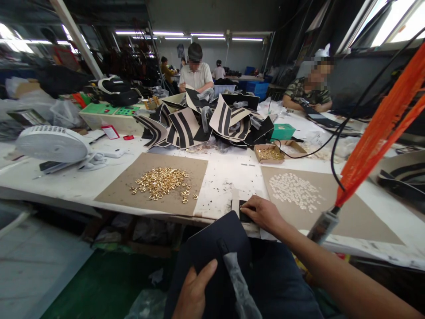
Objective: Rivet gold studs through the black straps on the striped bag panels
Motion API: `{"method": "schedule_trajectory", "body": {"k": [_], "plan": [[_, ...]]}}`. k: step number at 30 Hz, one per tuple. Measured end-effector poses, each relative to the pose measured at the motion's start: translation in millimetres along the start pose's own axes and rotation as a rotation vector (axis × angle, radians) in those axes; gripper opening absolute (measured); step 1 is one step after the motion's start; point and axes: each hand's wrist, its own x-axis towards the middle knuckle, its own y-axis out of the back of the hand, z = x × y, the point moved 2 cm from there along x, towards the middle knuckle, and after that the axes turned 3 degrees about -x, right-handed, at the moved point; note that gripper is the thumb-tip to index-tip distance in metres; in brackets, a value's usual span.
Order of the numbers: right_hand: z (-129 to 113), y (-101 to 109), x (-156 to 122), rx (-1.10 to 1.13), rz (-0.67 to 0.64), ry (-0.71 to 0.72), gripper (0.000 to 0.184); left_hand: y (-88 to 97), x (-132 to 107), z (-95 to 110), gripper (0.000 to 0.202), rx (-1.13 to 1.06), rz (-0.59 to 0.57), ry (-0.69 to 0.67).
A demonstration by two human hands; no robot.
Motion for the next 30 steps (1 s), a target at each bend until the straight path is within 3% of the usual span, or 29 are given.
{"method": "schedule_trajectory", "body": {"k": [8, 16, 20, 22, 24, 27, 30], "plan": [[2.3, 2.8, 9.2, -0.092, -0.074, -0.003, 0.015, 0.8, -0.7, -0.6, 0.058, 0.016, 0.034, 0.002], [-7.7, 13.0, -1.8, -0.199, -0.073, 0.046, 0.017, -10.9, -7.6, 4.7, 0.051, 0.016, 0.008, -0.036], [-10.3, 25.1, -20.4, -0.039, 0.093, 0.037, 0.033, -15.4, -14.4, 14.5, 0.051, 0.021, -0.021, -0.055], [-23.5, 34.0, -36.3, 0.180, 0.216, 0.066, 0.032, -18.4, -17.6, 19.7, 0.054, 0.036, -0.044, -0.052], [-47.4, 43.0, -55.1, 0.373, 0.246, 0.145, 0.026, -22.8, -19.0, 24.6, 0.055, 0.064, -0.069, -0.083], [-90.5, 51.1, -82.1, 0.421, 0.121, 0.262, 0.030, -29.8, -18.3, 29.9, 0.056, 0.140, -0.102, -0.169], [-119.7, 47.9, -99.8, 0.260, -0.004, 0.290, 0.062, -32.5, -19.2, 32.9, 0.059, 0.245, -0.032, -0.287]]}}
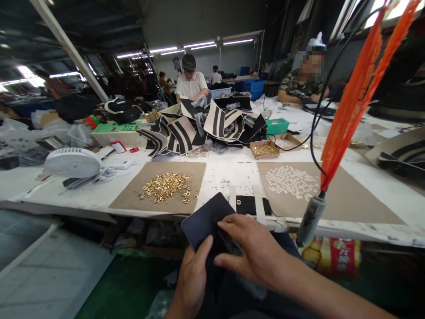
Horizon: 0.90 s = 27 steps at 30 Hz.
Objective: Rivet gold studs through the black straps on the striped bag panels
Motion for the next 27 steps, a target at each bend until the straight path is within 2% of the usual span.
{"method": "schedule_trajectory", "body": {"k": [2, 4, 5, 6, 7, 9, 11, 13, 16, 17, 18, 20, 22, 24, 27], "plan": [[-6.5, -9.3, -3.6, -0.050, -0.066, -0.031, 0.091, -0.9, -5.3, 3.9, 0.059, 0.084, 0.018, -0.072], [-5.1, -18.2, -5.8, -0.015, -0.113, -0.064, 0.113, -4.6, -15.6, 10.8, 0.060, 0.158, -0.052, -0.120], [-2.6, -21.3, -6.3, 0.022, -0.102, -0.072, 0.117, -7.9, -21.9, 15.4, 0.061, 0.190, -0.119, -0.130], [0.7, -23.1, -6.4, 0.068, -0.066, -0.070, 0.113, -11.9, -28.1, 20.5, 0.063, 0.219, -0.203, -0.132], [4.8, -23.1, -6.2, 0.126, -0.005, -0.063, 0.102, -16.2, -33.6, 25.8, 0.065, 0.238, -0.293, -0.127], [16.1, -19.2, -5.2, 0.310, 0.104, -0.071, 0.066, -24.2, -39.2, 35.8, 0.073, 0.246, -0.463, -0.119], [31.0, -12.7, -4.4, 0.601, 0.105, -0.171, 0.039, -28.2, -33.4, 43.1, 0.078, 0.268, -0.541, -0.144], [46.5, -6.4, -5.7, 0.940, 0.043, -0.348, 0.032, -27.5, -15.6, 47.3, 0.073, 0.348, -0.449, -0.236], [63.8, -2.1, -12.8, 1.301, 0.030, -0.557, 0.036, -26.1, 19.4, 47.8, 0.066, 0.403, -0.199, -0.382], [67.5, -3.3, -16.4, 1.362, 0.034, -0.592, 0.038, -27.8, 29.5, 45.1, 0.067, 0.364, -0.186, -0.374], [70.4, -6.1, -20.6, 1.400, 0.025, -0.613, 0.039, -30.8, 37.6, 40.6, 0.067, 0.305, -0.224, -0.330], [74.7, -14.6, -30.6, 1.435, -0.021, -0.623, 0.041, -37.9, 47.0, 27.0, 0.065, 0.199, -0.355, -0.196], [78.5, -23.7, -41.4, 1.430, -0.083, -0.607, 0.045, -41.9, 49.1, 9.2, 0.064, 0.168, -0.422, -0.079], [83.1, -30.0, -49.9, 1.363, -0.101, -0.593, 0.048, -42.0, 48.2, -9.4, 0.064, 0.186, -0.418, -0.014], [89.5, -31.8, -51.9, 1.130, -0.010, -0.616, 0.049, -41.4, 47.7, -26.9, 0.063, 0.258, -0.370, 0.003]]}}
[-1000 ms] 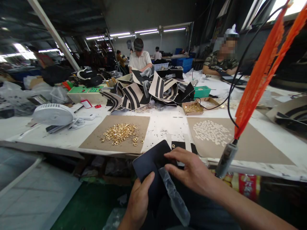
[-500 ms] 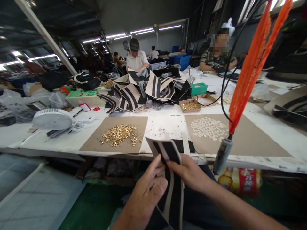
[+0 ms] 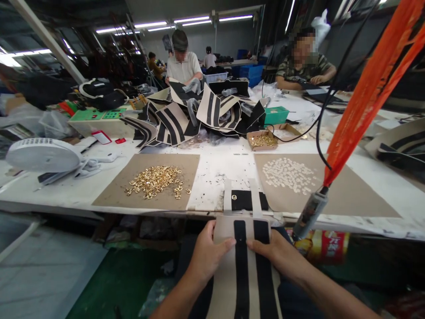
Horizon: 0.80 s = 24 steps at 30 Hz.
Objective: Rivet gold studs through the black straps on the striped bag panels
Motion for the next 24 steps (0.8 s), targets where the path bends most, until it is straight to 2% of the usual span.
{"method": "schedule_trajectory", "body": {"k": [2, 4, 9, 12, 20, 24], "plan": [[-4.9, 0.6, 5.5, -0.138, 0.130, 0.029, 0.049, -1.5, 2.6, 0.7, 0.064, 0.030, 0.043, 0.016], [-12.3, -0.9, 13.1, -0.217, 0.207, 0.031, 0.049, -3.5, 6.4, 9.0, 0.065, -0.017, 0.035, 0.057], [-24.9, -2.7, 30.1, -0.232, 0.192, 0.034, 0.042, -7.0, 14.1, 31.4, 0.055, -0.216, -0.082, 0.176], [-28.3, -1.6, 36.3, -0.258, 0.204, 0.052, 0.041, -5.1, 19.5, 34.0, 0.055, -0.221, -0.085, 0.173], [-31.0, -1.4, 45.1, -0.625, 0.378, 0.140, 0.033, -0.4, 33.8, 26.3, 0.047, 0.041, -0.028, 0.150], [-32.3, 5.7, 55.2, -0.743, 0.407, 0.095, 0.029, -0.8, 46.7, 38.1, 0.034, 0.167, -0.055, 0.060]]}}
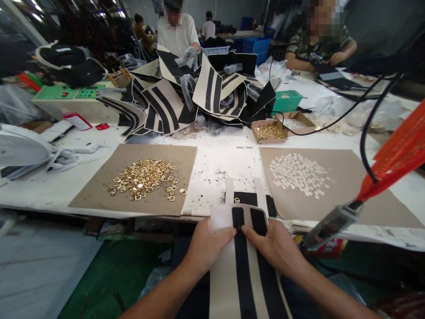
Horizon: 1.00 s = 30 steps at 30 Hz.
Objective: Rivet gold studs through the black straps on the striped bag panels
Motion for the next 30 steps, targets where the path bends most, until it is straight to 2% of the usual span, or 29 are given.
{"method": "schedule_trajectory", "body": {"k": [5, 10, 30], "plan": [[-7.4, 10.5, 31.9, -0.248, 0.077, -0.040, 0.028, 4.9, 35.5, 25.8, 0.021, 0.313, 0.007, -0.162], [-12.8, 12.9, 54.8, -0.429, 0.053, -0.028, 0.025, 6.3, 60.8, 24.9, 0.023, 0.356, 0.001, -0.158], [-6.6, 10.3, 76.9, -0.545, 0.030, -0.062, 0.024, 5.7, 79.9, 23.5, 0.020, 0.268, -0.043, -0.080]]}}
